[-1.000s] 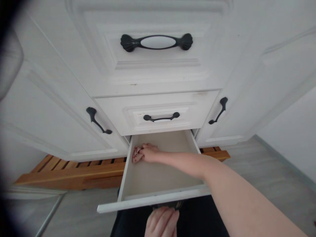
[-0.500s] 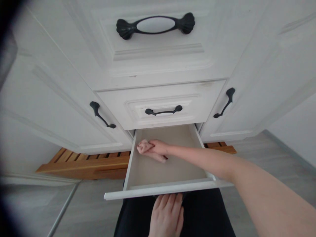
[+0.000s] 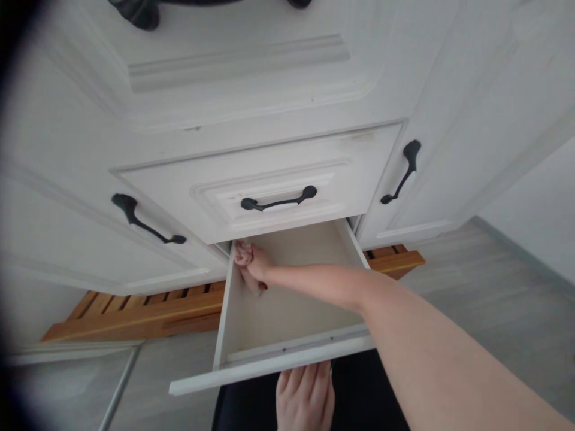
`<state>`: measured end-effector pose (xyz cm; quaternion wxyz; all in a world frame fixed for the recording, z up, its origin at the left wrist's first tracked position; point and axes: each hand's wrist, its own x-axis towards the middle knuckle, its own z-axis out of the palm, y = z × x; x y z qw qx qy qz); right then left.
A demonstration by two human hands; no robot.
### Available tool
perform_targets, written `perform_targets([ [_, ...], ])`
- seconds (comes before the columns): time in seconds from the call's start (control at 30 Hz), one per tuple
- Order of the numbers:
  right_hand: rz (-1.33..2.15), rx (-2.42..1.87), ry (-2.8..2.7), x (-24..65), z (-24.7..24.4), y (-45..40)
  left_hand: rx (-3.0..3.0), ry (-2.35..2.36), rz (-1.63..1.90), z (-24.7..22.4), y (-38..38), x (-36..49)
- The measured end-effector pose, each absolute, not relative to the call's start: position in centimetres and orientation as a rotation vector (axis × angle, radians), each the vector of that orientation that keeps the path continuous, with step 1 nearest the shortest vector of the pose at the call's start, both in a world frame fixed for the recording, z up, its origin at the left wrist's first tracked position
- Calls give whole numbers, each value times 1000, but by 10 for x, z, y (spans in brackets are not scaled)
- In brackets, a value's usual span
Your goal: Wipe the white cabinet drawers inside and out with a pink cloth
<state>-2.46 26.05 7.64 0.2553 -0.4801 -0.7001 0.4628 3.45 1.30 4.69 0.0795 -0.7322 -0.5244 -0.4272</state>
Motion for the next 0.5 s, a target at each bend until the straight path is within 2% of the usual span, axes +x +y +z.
perform_targets([
  [0.1, 1492, -1057, -2142, 0, 75, 210, -2164, -1551, -1331, 45, 14, 36],
  [0.2, 1691, -545, -2552, 15, 87, 192, -2188, -1544, -1295, 46, 15, 36],
  [0.27, 1647, -268, -2743, 19, 103, 205, -2211, -1543, -1259, 49, 15, 34],
  [0.33, 1351, -384, -2834, 19, 121, 230, -2226, -1539, -1233, 53, 15, 32],
  [0.43, 773, -881, -2750, 18, 139, 270, -2238, -1540, -1221, 59, 16, 31],
  [0.5, 666, -1077, -2638, 18, 142, 292, -2248, -1537, -1229, 61, 16, 30],
])
